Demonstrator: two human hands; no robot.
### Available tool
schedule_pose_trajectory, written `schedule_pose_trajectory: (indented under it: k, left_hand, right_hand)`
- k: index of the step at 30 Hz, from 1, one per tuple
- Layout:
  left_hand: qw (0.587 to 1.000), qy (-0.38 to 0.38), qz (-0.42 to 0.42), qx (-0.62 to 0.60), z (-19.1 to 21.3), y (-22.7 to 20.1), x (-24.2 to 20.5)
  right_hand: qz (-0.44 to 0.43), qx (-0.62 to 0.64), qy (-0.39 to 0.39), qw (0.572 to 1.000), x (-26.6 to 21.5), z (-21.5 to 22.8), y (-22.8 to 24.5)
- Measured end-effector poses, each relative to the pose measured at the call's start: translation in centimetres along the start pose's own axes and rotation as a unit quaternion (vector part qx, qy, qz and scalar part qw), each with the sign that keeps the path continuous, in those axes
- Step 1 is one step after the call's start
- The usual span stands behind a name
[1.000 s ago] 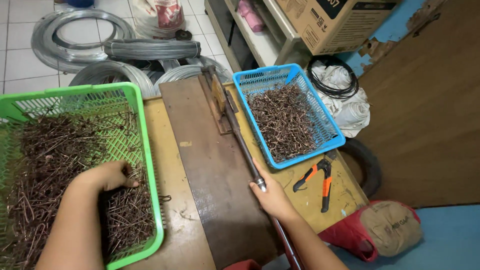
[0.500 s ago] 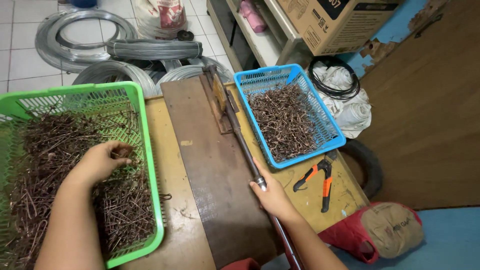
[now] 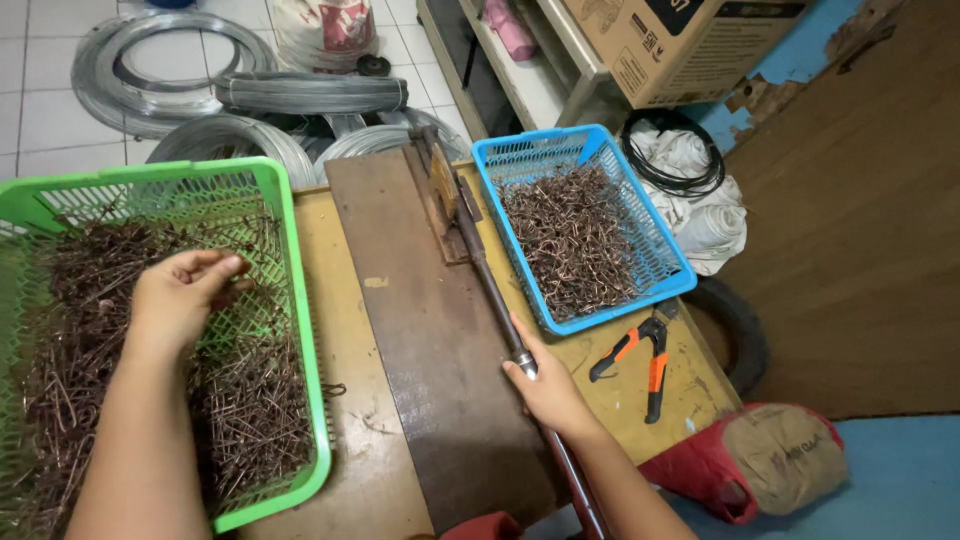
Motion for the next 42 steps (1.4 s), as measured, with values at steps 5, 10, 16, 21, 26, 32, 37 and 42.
schedule_pose_trajectory:
  k: [5, 10, 16, 21, 26, 32, 37, 42]
  left_hand:
    - [0.998, -0.029, -0.004, -0.057, 0.5, 1.0, 1.1]
    - [0.992, -0.024, 0.028, -0.117, 0.8, 2.7, 1.8]
    - [0.998, -0.028, 0.037, -0.048, 0.3, 3.2, 1.8]
    - [0.998, -0.049, 0.023, -0.041, 0.8, 4.1, 2.9]
    - [0.997, -0.051, 0.001, -0.06, 0.7, 3.5, 2.5]
    - [0.99, -0.062, 0.111, -0.059, -1.7, -0.4, -1.3]
    - [1.0, -0.005, 0.016, 0.0, -3.4, 7.8, 1.9]
    - [0.991, -0.021, -0.011, 0.129, -2.1, 9.2, 3.7]
  right_hand:
    - [0.015, -0.008, -0.003, 1.0, 0.5, 0.1, -0.4]
    - [0.022, 0.0, -0.001, 1.0, 0.3, 0.0, -0.3]
    - [0.027, -0.002, -0.001, 1.0, 0.4, 0.0, -0.4]
    - [-0.021, 0.003, 0.004, 1.0, -1.0, 0.1, 1.2]
    - [-0.004, -0.01, -0.004, 1.0, 0.1, 0.1, 0.0]
    - [0.01, 0.0, -0.001, 1.0, 0.3, -0.1, -0.4]
    - [0.018, -0.02, -0.036, 0.999, 1.3, -0.2, -2.1]
    - [0.027, -0.019, -0.034, 0.999, 2.1, -0.1, -2.6]
Point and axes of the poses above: each hand's wrist, its own x-axis towards the middle knuckle, its own z-axis out of the back of the hand, y = z × x, the point moved 7 cm from there along x, towards the middle knuckle, and after that the axes turned 3 degrees about -z, right-handed, at the moved point
